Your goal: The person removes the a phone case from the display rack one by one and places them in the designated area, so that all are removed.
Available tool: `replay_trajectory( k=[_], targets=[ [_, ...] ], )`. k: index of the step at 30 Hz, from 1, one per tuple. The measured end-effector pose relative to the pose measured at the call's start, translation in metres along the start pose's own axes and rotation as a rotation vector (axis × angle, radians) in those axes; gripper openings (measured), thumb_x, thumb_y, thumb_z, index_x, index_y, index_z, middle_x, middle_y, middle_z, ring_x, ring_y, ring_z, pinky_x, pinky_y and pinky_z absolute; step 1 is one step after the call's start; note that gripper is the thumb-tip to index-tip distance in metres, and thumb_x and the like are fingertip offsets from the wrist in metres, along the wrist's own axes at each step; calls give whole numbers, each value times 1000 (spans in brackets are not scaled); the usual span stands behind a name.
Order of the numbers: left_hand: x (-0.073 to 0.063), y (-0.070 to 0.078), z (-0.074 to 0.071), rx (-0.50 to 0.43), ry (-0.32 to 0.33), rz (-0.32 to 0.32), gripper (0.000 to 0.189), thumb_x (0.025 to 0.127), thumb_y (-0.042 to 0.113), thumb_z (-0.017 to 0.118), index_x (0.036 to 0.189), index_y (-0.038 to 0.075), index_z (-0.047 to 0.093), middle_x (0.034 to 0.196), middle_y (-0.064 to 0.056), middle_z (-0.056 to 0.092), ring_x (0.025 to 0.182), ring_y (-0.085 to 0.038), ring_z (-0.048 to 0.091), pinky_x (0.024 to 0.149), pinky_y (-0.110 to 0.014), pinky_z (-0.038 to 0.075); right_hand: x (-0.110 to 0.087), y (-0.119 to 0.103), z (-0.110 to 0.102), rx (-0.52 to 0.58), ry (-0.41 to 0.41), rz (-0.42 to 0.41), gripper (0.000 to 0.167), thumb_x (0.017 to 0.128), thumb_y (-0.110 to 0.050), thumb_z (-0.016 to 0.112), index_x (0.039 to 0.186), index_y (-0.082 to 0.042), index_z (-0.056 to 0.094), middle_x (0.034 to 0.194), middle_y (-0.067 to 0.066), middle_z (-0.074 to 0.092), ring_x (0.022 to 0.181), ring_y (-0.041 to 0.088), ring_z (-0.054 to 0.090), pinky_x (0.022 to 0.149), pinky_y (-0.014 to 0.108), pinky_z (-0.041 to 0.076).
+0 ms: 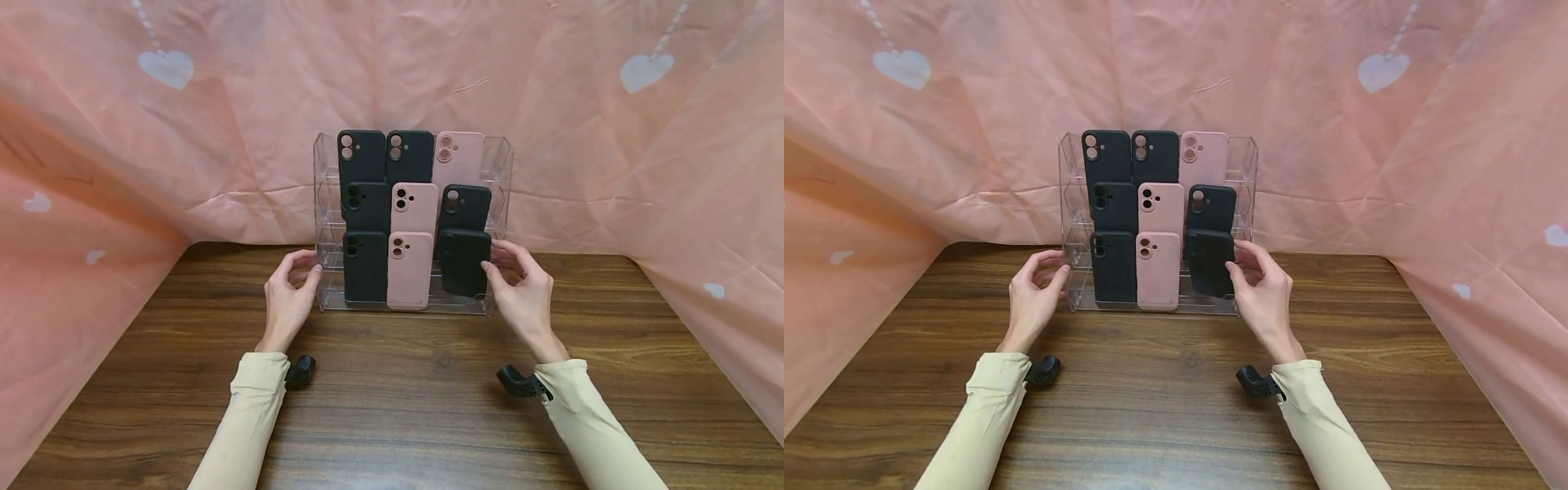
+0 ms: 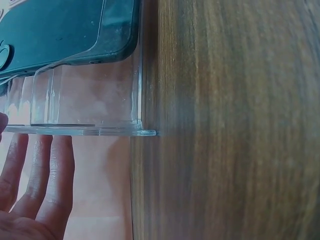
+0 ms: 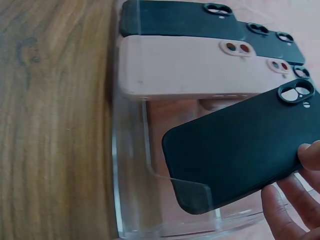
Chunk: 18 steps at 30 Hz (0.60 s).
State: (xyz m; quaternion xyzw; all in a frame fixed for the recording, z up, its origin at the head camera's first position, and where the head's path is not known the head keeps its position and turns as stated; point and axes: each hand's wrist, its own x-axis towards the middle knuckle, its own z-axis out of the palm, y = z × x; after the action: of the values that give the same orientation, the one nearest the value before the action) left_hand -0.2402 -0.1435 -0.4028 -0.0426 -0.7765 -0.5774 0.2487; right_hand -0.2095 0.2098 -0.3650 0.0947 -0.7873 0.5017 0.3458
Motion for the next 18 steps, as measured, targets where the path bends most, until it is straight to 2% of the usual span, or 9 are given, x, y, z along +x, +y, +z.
replay_trajectory(
  k=[9, 10, 16, 18],
  targets=[
    [-1, -1, 0, -6, -5, 1, 24, 96, 13, 70, 121, 13, 70, 112, -11, 74, 91, -30, 74, 65, -10, 55, 6, -18, -10, 50, 22, -39, 37, 87, 4, 76, 123, -6, 72, 103, 17, 74, 87, -5, 69, 72, 6, 54],
    [-2, 4, 0, -6, -4, -4, 25, 96, 11, 69, 121, 11, 70, 112, -13, 74, 92, -32, 74, 65, -9, 54, 5, -19, -10, 53, 19, -42, 37, 87, 5, 76, 123, -6, 72, 103, 16, 74, 88, -5, 69, 73, 6, 54],
    [-2, 5, 0, 7, -4, -2, 26, 96, 11, 70, 122, 11, 69, 112, -13, 74, 93, -32, 75, 66, -10, 55, 0, -21, -13, 97, -8, -37, 41, 85, 8, 76, 123, -5, 71, 99, -8, 71, 85, -3, 71, 72, 9, 58],
    [-1, 1, 0, 4, -7, 4, 25, 96, 13, 70, 121, 13, 69, 112, -11, 74, 92, -31, 75, 65, -11, 56, -3, -21, -14, 111, -18, -25, 42, 84, 10, 76, 124, -4, 71, 97, -11, 69, 84, -3, 70, 70, 8, 57]
  ],
)
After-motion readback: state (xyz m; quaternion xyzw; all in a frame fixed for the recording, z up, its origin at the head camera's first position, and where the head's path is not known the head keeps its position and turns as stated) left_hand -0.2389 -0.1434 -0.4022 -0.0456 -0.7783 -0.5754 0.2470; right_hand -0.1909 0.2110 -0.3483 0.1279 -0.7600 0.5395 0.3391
